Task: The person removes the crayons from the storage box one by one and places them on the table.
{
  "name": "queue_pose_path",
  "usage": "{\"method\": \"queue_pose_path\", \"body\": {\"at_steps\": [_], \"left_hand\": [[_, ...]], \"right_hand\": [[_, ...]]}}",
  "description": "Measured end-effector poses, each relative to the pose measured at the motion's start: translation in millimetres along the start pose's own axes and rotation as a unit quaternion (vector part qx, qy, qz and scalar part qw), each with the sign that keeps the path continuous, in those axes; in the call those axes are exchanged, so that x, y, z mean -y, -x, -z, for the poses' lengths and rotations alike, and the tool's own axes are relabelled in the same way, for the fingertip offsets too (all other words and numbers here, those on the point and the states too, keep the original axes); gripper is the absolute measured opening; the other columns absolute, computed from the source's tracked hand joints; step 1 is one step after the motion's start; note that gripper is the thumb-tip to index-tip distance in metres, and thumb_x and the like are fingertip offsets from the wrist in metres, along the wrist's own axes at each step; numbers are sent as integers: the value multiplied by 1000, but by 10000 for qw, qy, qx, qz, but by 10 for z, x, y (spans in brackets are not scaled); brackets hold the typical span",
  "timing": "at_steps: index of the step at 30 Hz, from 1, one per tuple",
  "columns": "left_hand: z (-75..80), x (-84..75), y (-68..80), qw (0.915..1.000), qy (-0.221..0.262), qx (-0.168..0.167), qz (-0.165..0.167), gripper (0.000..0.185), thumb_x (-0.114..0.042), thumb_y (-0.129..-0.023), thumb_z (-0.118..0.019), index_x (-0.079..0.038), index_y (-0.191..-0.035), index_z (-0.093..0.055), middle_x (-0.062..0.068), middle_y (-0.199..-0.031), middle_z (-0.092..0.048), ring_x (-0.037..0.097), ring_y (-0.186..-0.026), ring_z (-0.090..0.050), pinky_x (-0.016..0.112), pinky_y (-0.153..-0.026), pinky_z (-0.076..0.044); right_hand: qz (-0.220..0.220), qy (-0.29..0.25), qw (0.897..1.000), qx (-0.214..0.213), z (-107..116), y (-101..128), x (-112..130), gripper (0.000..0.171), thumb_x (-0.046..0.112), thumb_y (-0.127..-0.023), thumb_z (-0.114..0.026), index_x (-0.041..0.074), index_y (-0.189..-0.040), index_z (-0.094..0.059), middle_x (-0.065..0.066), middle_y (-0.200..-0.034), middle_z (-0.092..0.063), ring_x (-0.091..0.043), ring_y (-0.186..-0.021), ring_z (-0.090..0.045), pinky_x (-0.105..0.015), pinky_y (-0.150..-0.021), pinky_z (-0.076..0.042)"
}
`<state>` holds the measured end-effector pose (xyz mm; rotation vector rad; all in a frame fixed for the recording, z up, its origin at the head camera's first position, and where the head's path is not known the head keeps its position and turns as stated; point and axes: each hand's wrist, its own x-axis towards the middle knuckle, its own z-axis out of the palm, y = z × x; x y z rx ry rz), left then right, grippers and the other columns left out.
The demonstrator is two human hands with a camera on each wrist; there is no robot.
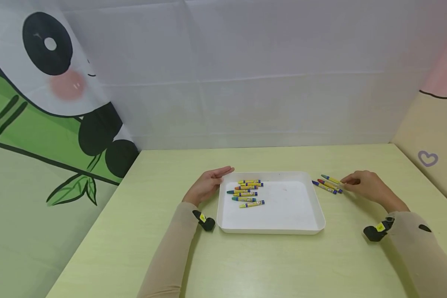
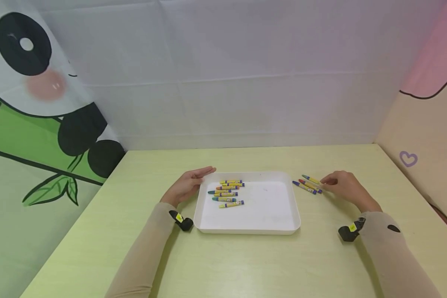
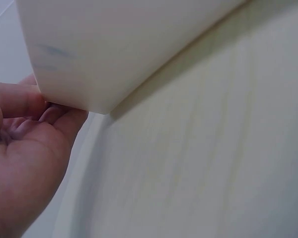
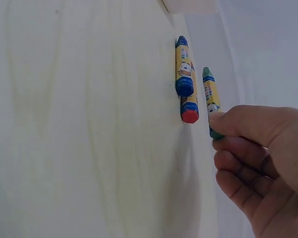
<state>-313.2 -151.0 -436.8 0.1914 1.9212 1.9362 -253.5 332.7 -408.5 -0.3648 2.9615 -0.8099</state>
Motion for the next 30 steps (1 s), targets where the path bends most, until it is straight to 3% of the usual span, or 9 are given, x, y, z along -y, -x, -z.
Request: {"method": "queue_pose_path", "body": {"at_steps": [21,30], "left_hand": [[-7,-7,14,9999,131,82,-75,50,7,-99,-34,-8,-146,-41,5,-151,-42,20,-144,-30,40,-116,-28],[0,-9,5,9997,214,-15,100,49,5,-99,-37,-12,-144,-45,1,-149,-46,17,-143,-33,38,-116,-30]], "right_hand": [[-201,64,9996,208,-43,57,-58,27,14,-90,-65,-6,-107,-69,-16,-93,-67,-20,-83,-59,-30,-67,-47],[-267,-17,9992,306,-24,82,-54,28,16,-90,-64,-4,-108,-69,-14,-95,-68,-20,-83,-60,-30,-67,-48]]}}
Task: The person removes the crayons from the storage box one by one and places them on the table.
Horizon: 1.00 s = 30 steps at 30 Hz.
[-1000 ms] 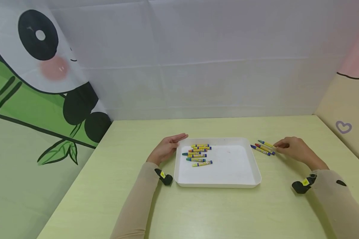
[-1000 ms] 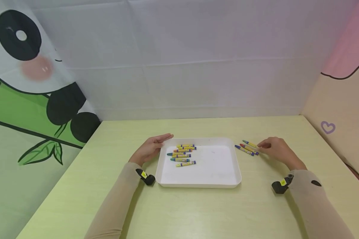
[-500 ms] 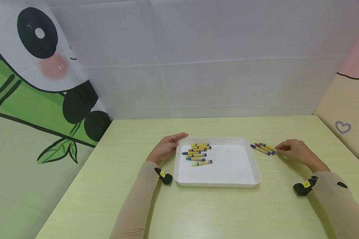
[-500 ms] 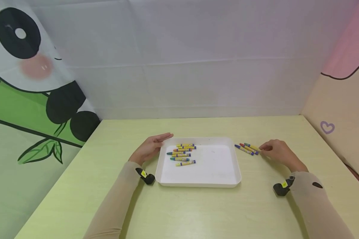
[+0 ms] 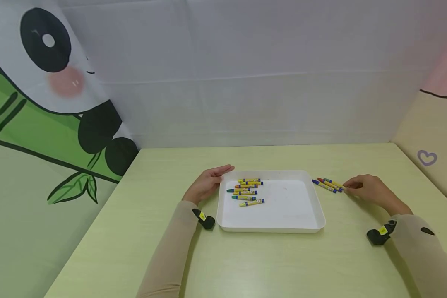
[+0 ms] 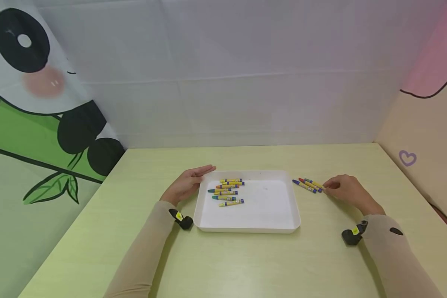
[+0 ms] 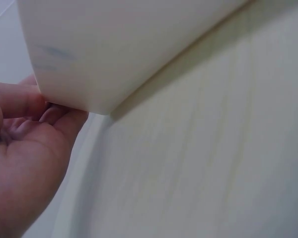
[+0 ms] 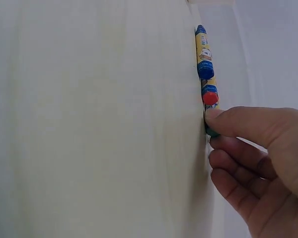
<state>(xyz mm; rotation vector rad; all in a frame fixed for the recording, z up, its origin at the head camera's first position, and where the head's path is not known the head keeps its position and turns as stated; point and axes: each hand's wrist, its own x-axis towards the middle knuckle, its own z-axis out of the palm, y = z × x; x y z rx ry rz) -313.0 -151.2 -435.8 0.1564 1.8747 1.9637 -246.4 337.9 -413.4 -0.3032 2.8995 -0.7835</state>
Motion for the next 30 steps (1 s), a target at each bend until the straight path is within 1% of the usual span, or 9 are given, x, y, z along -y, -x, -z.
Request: {"method": "queue_pose_path", "body": {"at_steps": [6,10,18,22,30], "left_hand": [[0,-24,20,10000,-13,-44,74,48,5,-99,-37,-13,-144,-46,0,-148,-47,16,-142,-34,38,-115,-31],[-9,-38,43,10000,11,-19,43,49,5,-99,-37,-12,-144,-45,1,-148,-46,17,-143,-33,38,-116,-30],[-9,-44,59,10000,0,22,16,49,6,-99,-36,-12,-145,-44,1,-149,-45,17,-143,-32,38,-116,-30],[-10,-55,66,10000,21,12,40,49,5,-99,-37,-13,-144,-45,0,-148,-46,16,-142,-33,38,-116,-30],[-6,-59,64,10000,49,50,25,49,5,-99,-36,-12,-145,-44,1,-149,-46,16,-142,-33,38,-116,-30]], "right_hand": [[-61,15,10000,13,30,30,48,26,15,-88,-66,-3,-106,-70,-12,-92,-68,-15,-81,-57,-28,-66,-46],[-96,6,9999,43,54,46,76,27,15,-87,-67,-4,-107,-70,-11,-92,-68,-13,-81,-57,-28,-66,-46],[-17,-19,9999,104,106,63,109,30,16,-88,-65,-5,-110,-68,-12,-94,-67,-14,-82,-57,-28,-66,-47],[-8,43,10000,49,119,53,135,30,16,-88,-66,-5,-110,-68,-10,-92,-66,-14,-81,-55,-27,-65,-46],[-42,105,9999,11,168,28,231,31,16,-89,-66,-6,-111,-67,-12,-92,-66,-19,-82,-56,-28,-65,-46]]}}
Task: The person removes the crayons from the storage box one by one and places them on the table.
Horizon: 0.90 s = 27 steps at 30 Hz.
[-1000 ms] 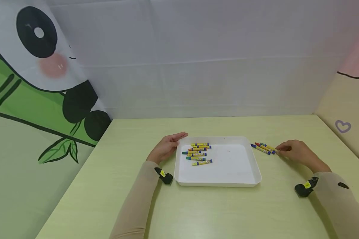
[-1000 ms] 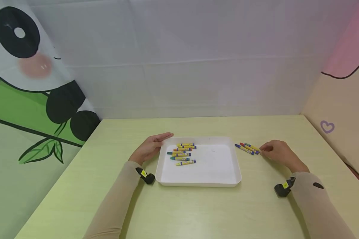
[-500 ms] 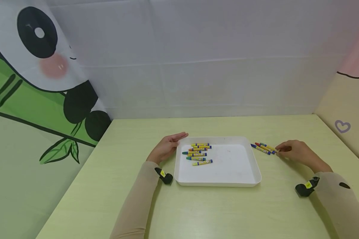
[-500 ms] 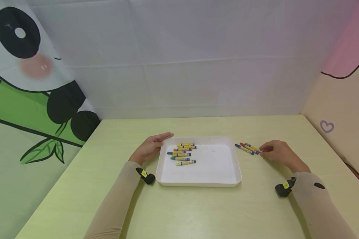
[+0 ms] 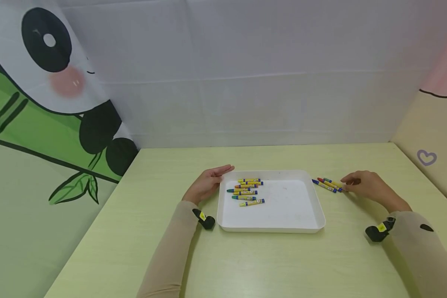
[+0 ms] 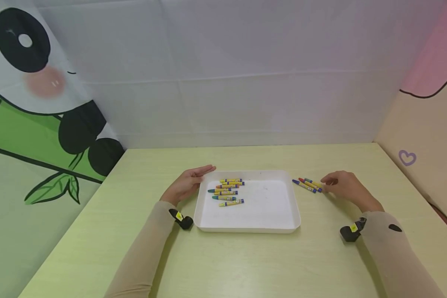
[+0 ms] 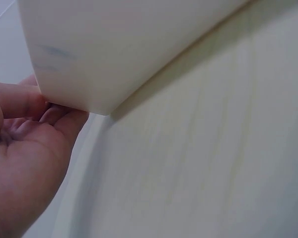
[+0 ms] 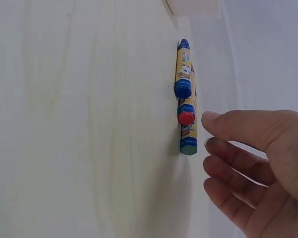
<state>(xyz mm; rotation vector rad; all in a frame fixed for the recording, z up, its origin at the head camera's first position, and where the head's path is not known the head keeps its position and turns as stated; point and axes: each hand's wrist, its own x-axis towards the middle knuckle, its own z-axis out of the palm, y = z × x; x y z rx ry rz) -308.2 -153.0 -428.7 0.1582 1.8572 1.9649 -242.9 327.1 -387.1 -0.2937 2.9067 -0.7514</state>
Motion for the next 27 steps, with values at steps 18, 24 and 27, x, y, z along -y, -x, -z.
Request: {"method": "queue_pose_path", "body": {"at_steps": [18,24,27], "left_hand": [[-5,25,-24,9999,-97,-14,-64,50,6,-99,-36,-9,-146,-41,3,-150,-43,18,-143,-32,39,-116,-30],[1,41,-43,9998,-129,12,-139,50,7,-99,-35,-9,-146,-42,4,-151,-43,19,-143,-31,40,-116,-29],[7,46,-52,9997,-150,46,-162,49,7,-99,-35,-8,-146,-42,5,-151,-42,19,-144,-30,40,-117,-28]], "right_hand": [[133,-270,9995,-90,60,-115,173,37,28,-92,-64,-2,-114,-67,-18,-105,-70,-32,-97,-64,-40,-75,-54],[231,-402,9989,-91,74,-156,309,39,29,-93,-63,-1,-116,-67,-18,-109,-69,-33,-100,-63,-43,-78,-54],[295,-416,9986,-132,73,-187,382,37,29,-93,-63,0,-116,-67,-18,-111,-69,-31,-101,-63,-41,-80,-54]]}}
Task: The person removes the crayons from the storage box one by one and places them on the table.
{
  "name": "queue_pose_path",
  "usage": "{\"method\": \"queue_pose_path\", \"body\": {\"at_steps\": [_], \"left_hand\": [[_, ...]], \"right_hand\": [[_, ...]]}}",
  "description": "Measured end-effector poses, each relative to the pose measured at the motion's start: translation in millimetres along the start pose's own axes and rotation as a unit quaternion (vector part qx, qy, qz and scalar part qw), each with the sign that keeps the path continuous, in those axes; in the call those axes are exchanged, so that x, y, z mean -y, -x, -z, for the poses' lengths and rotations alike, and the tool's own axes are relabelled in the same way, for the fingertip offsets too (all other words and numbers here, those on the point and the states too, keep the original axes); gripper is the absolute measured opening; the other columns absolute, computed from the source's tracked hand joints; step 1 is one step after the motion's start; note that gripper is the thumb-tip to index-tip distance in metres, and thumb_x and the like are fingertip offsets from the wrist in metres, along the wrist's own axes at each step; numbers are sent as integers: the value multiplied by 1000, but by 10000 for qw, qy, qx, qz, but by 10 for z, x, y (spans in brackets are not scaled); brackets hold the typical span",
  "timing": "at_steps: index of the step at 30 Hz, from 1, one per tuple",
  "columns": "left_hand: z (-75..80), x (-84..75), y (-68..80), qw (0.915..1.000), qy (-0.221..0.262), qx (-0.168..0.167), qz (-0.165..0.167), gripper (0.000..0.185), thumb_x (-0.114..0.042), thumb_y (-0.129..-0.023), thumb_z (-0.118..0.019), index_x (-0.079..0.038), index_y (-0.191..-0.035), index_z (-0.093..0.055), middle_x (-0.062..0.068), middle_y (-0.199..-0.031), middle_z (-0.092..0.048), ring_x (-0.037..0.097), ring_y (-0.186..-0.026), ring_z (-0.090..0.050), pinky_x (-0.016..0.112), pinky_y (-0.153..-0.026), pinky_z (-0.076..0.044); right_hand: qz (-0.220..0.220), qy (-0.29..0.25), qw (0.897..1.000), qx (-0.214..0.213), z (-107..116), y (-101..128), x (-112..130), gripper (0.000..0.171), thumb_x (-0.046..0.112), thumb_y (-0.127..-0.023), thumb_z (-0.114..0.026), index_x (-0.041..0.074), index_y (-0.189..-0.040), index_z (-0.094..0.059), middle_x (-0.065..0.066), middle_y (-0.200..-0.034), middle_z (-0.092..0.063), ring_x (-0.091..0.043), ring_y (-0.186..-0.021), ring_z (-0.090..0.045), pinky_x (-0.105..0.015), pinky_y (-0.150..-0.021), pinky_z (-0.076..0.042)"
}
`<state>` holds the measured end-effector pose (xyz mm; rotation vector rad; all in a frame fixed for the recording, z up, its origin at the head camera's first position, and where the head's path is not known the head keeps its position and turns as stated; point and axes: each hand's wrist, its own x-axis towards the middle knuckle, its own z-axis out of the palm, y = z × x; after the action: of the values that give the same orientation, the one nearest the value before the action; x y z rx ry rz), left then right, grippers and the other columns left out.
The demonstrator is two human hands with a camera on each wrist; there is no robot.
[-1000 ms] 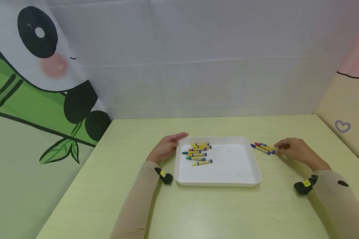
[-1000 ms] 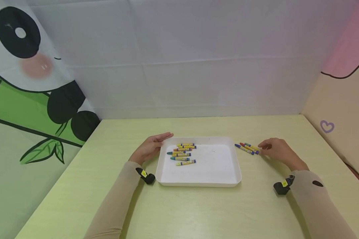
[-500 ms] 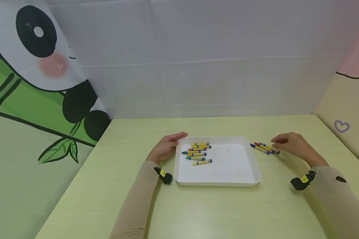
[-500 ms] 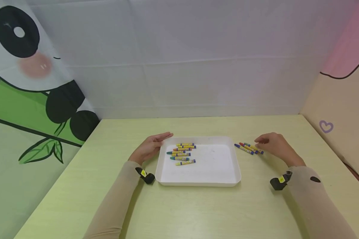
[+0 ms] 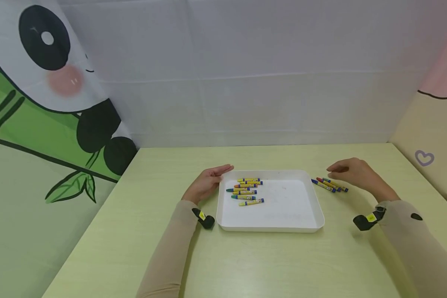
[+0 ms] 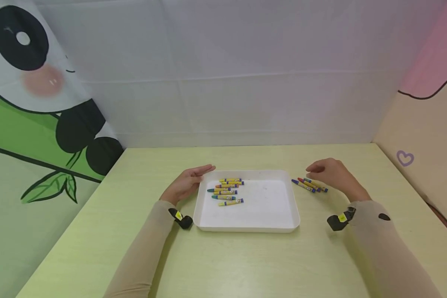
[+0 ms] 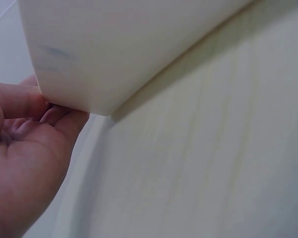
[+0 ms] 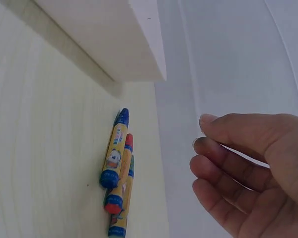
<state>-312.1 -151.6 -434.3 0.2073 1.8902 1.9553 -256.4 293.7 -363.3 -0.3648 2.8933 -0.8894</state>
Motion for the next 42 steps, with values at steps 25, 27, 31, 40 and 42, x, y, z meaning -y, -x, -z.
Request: {"method": "queue_pose_path", "body": {"at_steps": [25,27,31,40,42], "left_hand": [[-3,-23,-6,9999,-1,-67,126,49,7,-99,-35,-9,-145,-44,3,-150,-44,18,-143,-31,38,-116,-29],[-2,-24,-4,9999,-6,-54,111,49,7,-99,-34,-9,-145,-43,4,-150,-43,18,-144,-31,39,-116,-29],[2,-22,3,9999,-26,-29,100,49,7,-99,-34,-9,-145,-43,4,-151,-43,18,-144,-31,39,-116,-29],[5,-34,21,9999,-80,47,60,49,7,-99,-33,-7,-146,-41,6,-152,-41,20,-144,-31,39,-116,-29],[3,-36,23,9999,-83,45,65,50,7,-99,-33,-7,-146,-41,6,-152,-40,21,-144,-30,40,-116,-29]], "right_hand": [[682,-385,9918,1010,-269,-387,711,30,23,-90,-67,4,-113,-69,-7,-107,-71,-20,-96,-64,-39,-82,-54],[686,-381,9911,1072,-311,-412,744,30,24,-89,-68,5,-113,-70,-5,-107,-72,-19,-98,-65,-41,-87,-53],[642,-472,9892,1229,-389,-455,802,30,23,-89,-69,5,-113,-70,-5,-106,-71,-18,-98,-64,-40,-88,-53],[839,-361,9836,1557,-595,-579,868,25,16,-87,-70,4,-109,-72,-2,-99,-71,-14,-88,-62,-30,-80,-53],[863,-351,9822,1633,-634,-592,886,24,16,-87,-70,5,-108,-72,-2,-99,-71,-14,-87,-61,-29,-79,-53]]}}
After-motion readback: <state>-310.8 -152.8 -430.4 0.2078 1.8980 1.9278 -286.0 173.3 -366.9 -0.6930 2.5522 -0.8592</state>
